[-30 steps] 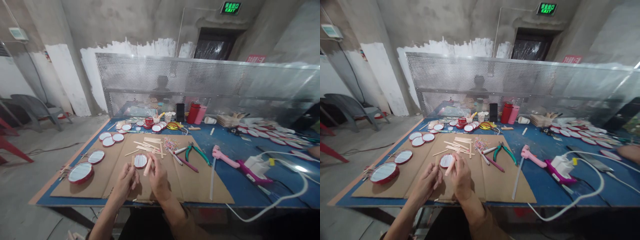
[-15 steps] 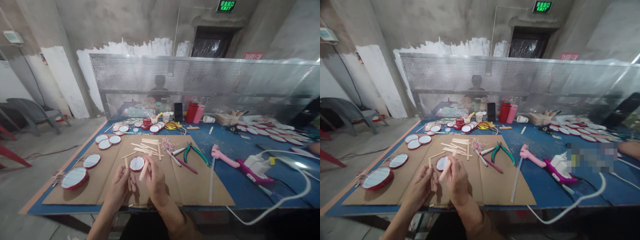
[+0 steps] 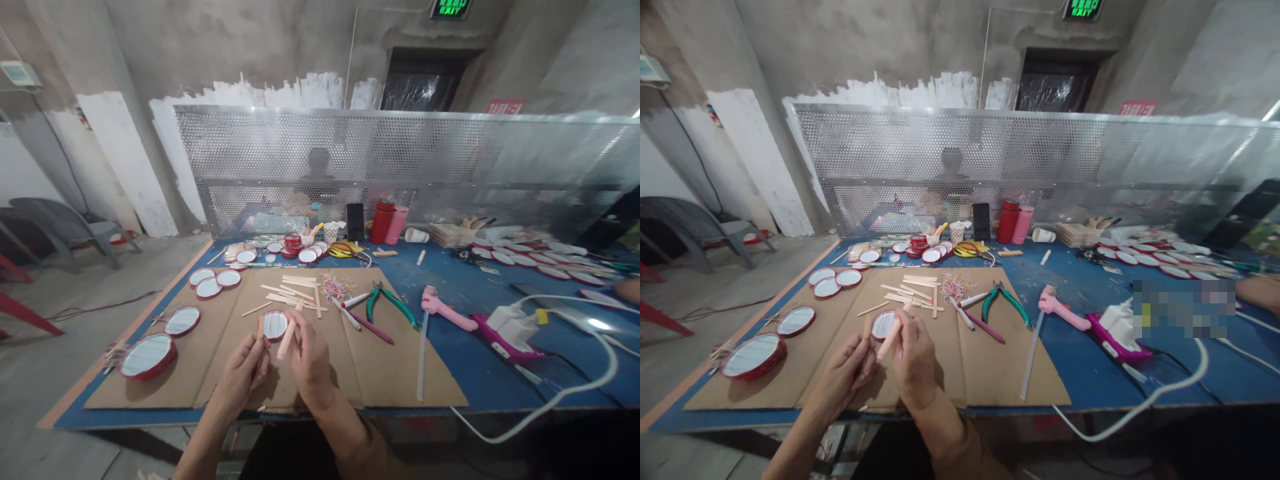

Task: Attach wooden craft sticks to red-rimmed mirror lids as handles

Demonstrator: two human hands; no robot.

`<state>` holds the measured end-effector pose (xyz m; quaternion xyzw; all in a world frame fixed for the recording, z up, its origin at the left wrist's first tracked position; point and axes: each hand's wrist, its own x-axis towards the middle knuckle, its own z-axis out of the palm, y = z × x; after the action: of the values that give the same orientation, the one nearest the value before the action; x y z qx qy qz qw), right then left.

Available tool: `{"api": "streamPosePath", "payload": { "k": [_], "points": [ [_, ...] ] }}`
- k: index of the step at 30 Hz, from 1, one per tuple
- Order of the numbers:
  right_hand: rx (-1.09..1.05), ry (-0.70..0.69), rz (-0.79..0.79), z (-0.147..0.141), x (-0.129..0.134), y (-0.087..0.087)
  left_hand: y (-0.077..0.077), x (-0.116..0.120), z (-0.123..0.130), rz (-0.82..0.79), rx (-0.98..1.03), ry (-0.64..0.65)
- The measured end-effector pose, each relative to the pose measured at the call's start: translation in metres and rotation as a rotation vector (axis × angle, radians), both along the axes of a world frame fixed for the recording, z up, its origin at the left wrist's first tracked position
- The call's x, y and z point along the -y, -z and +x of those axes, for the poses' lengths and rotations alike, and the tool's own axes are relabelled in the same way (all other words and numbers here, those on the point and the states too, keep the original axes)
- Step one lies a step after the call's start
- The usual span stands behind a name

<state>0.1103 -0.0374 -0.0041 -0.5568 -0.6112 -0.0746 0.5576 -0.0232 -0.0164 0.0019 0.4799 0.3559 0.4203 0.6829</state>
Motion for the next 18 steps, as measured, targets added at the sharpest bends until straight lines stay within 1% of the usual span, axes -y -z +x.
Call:
{"api": "streamPosePath", "payload": {
  "k": [8,15,18],
  "points": [
    [-0.007,0.006,-0.020,0.0000,0.0003,-0.0009,0.0035,-0.0006,0.0004,0.026,-0.028,0.004],
    [-0.012,0.009,-0.037,0.0000,0.0009,0.0001,-0.0005,0.0011,0.0012,0.043,-0.053,0.005],
    [-0.011,0.006,-0.046,-0.0001,0.0012,0.0001,0.0013,0.0003,0.0011,0.027,-0.044,-0.006]
  ]
}}
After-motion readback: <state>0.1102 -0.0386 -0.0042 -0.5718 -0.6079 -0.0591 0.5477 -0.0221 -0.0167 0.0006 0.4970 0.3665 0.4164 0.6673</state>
